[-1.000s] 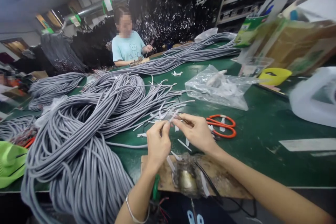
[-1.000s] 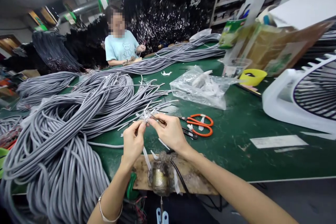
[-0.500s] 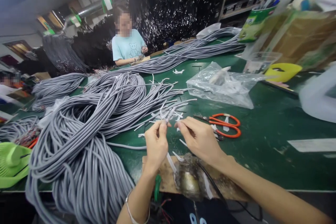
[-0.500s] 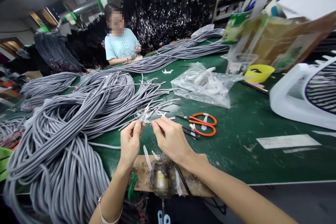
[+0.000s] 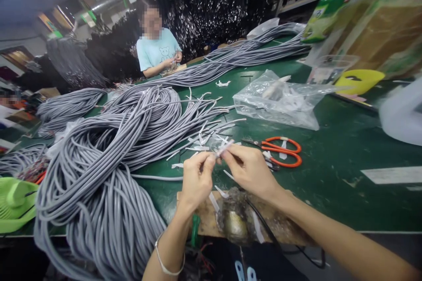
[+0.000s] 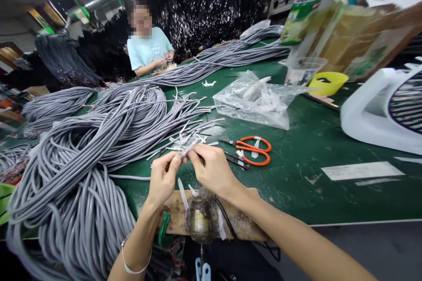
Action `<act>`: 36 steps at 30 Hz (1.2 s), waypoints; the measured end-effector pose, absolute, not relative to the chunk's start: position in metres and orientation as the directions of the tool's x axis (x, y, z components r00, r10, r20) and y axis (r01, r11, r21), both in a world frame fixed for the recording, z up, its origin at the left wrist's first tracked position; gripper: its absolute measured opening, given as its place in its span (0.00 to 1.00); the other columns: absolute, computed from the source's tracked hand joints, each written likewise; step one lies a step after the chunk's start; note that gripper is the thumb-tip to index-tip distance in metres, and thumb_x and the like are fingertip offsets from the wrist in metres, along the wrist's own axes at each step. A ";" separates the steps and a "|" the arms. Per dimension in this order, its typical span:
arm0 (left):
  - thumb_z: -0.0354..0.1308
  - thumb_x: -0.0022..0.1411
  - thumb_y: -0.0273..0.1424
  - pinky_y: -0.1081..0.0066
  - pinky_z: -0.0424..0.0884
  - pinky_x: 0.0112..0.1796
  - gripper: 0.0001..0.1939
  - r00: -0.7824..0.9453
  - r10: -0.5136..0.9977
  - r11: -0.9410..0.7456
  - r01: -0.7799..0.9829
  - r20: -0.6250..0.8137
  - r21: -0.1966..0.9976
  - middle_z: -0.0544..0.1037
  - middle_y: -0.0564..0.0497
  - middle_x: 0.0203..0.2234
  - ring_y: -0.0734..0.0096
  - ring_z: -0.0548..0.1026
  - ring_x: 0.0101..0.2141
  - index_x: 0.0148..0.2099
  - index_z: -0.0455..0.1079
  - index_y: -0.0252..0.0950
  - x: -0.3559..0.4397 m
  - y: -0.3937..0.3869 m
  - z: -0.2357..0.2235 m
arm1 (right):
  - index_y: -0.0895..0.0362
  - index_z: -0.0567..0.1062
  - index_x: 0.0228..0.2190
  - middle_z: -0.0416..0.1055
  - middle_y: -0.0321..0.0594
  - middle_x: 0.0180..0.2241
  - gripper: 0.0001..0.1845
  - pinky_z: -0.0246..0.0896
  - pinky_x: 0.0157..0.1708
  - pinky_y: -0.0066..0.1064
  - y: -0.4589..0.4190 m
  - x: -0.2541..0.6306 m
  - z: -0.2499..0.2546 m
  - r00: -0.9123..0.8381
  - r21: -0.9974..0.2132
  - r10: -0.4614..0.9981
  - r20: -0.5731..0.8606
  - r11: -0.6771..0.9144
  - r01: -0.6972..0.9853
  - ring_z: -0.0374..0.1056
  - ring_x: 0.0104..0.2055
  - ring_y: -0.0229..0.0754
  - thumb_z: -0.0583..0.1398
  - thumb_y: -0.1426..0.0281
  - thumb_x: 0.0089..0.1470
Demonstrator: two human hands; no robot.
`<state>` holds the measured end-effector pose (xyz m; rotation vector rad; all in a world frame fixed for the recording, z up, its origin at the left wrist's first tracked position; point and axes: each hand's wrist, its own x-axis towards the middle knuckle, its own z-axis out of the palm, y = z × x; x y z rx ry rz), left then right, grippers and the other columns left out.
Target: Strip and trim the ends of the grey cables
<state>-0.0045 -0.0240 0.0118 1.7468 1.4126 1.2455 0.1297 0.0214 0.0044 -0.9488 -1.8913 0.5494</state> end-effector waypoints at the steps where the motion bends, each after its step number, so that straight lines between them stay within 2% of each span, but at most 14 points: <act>1: 0.46 0.62 0.35 0.74 0.57 0.26 0.18 0.060 0.947 -0.312 0.406 0.316 0.859 0.70 0.52 0.19 0.75 0.63 0.22 0.26 0.71 0.33 -0.007 -0.026 0.014 | 0.58 0.67 0.16 0.65 0.35 0.15 0.16 0.51 0.20 0.25 0.027 0.131 0.002 -0.267 -0.742 0.844 0.465 0.536 0.403 0.58 0.18 0.34 0.49 0.71 0.52; 4: 0.47 0.61 0.40 0.74 0.55 0.24 0.20 0.096 0.936 -0.352 0.278 0.339 0.894 0.67 0.53 0.18 0.77 0.59 0.20 0.25 0.71 0.33 -0.013 -0.028 0.021 | 0.58 0.66 0.13 0.57 0.32 0.10 0.18 0.46 0.17 0.25 0.040 0.133 -0.003 -0.140 -0.838 0.950 0.278 0.311 0.448 0.53 0.15 0.33 0.51 0.67 0.49; 5: 0.47 0.61 0.41 0.74 0.55 0.24 0.21 0.067 0.943 -0.333 0.227 0.326 0.915 0.67 0.53 0.18 0.77 0.58 0.20 0.25 0.71 0.33 -0.014 -0.028 0.023 | 0.58 0.66 0.13 0.55 0.32 0.10 0.19 0.44 0.17 0.26 0.042 0.132 -0.004 -0.102 -0.860 0.957 0.272 0.289 0.420 0.51 0.14 0.32 0.51 0.65 0.50; 9: 0.54 0.56 0.43 0.74 0.56 0.25 0.19 0.043 0.983 -0.184 0.100 0.180 0.978 0.64 0.55 0.16 0.78 0.58 0.20 0.26 0.74 0.32 -0.014 -0.022 0.027 | 0.59 0.72 0.25 0.53 0.29 0.14 0.18 0.42 0.15 0.25 0.031 0.128 0.002 -0.053 -0.933 0.936 0.348 0.351 0.079 0.46 0.15 0.30 0.52 0.59 0.53; 12: 0.57 0.52 0.39 0.74 0.57 0.26 0.14 0.077 0.992 -0.103 0.055 0.099 0.993 0.63 0.56 0.15 0.77 0.60 0.21 0.28 0.76 0.33 -0.011 -0.017 0.024 | 0.58 0.74 0.31 0.59 0.30 0.16 0.15 0.43 0.14 0.24 0.021 0.130 0.010 -0.039 -0.916 0.916 0.400 0.397 -0.063 0.48 0.15 0.29 0.56 0.59 0.51; 15: 0.60 0.50 0.35 0.75 0.56 0.26 0.10 0.087 0.995 -0.058 0.027 0.056 0.998 0.64 0.55 0.16 0.76 0.61 0.23 0.27 0.77 0.33 -0.010 -0.014 0.018 | 0.58 0.76 0.25 0.67 0.35 0.20 0.13 0.53 0.17 0.24 0.017 0.133 0.014 -0.072 -0.891 0.888 0.455 0.454 -0.031 0.59 0.19 0.33 0.58 0.62 0.49; 17: 0.62 0.47 0.33 0.75 0.57 0.26 0.08 0.071 0.997 -0.035 -0.015 0.036 0.999 0.68 0.54 0.18 0.77 0.61 0.23 0.27 0.77 0.33 -0.010 -0.012 0.014 | 0.57 0.75 0.21 0.69 0.37 0.20 0.13 0.58 0.20 0.24 0.018 0.135 0.014 -0.085 -0.878 0.875 0.477 0.479 0.004 0.64 0.23 0.36 0.58 0.62 0.49; 21: 0.65 0.42 0.32 0.76 0.58 0.24 0.08 0.045 0.999 0.017 -0.110 -0.012 0.994 0.72 0.52 0.21 0.79 0.62 0.22 0.28 0.78 0.33 -0.011 -0.011 0.011 | 0.58 0.75 0.21 0.67 0.36 0.17 0.15 0.56 0.19 0.24 0.019 0.135 0.013 -0.102 -0.872 0.874 0.475 0.483 0.073 0.62 0.21 0.36 0.56 0.62 0.51; 25: 0.66 0.40 0.35 0.77 0.62 0.22 0.11 0.053 0.997 0.072 -0.175 -0.064 0.982 0.75 0.48 0.26 0.77 0.66 0.24 0.25 0.77 0.32 -0.011 -0.011 0.013 | 0.59 0.74 0.21 0.68 0.37 0.19 0.17 0.54 0.19 0.24 0.018 0.135 0.011 -0.137 -0.879 0.880 0.455 0.469 0.086 0.60 0.21 0.34 0.55 0.61 0.52; 28: 0.67 0.38 0.36 0.77 0.65 0.21 0.13 0.022 0.995 0.100 -0.215 -0.098 0.972 0.72 0.50 0.22 0.77 0.67 0.22 0.25 0.77 0.31 -0.010 -0.011 0.015 | 0.59 0.74 0.24 0.66 0.36 0.19 0.17 0.52 0.18 0.24 0.017 0.134 0.010 -0.173 -0.890 0.884 0.435 0.451 0.068 0.57 0.19 0.33 0.55 0.59 0.51; 32: 0.64 0.42 0.40 0.75 0.67 0.18 0.16 -0.085 0.994 0.058 -0.128 -0.069 0.990 0.69 0.53 0.14 0.78 0.66 0.15 0.23 0.74 0.29 -0.003 -0.013 0.012 | 0.59 0.72 0.24 0.58 0.32 0.16 0.14 0.47 0.16 0.24 0.018 0.133 0.006 -0.163 -0.907 0.905 0.392 0.410 0.099 0.50 0.17 0.31 0.57 0.60 0.49; 36: 0.57 0.51 0.40 0.75 0.67 0.19 0.16 -0.277 0.950 -0.110 0.140 0.146 0.984 0.71 0.52 0.13 0.76 0.68 0.14 0.23 0.72 0.31 0.006 -0.020 0.008 | 0.59 0.68 0.23 0.56 0.30 0.16 0.14 0.46 0.16 0.24 0.019 0.132 0.006 -0.156 -0.936 0.927 0.342 0.351 0.033 0.50 0.18 0.31 0.57 0.61 0.49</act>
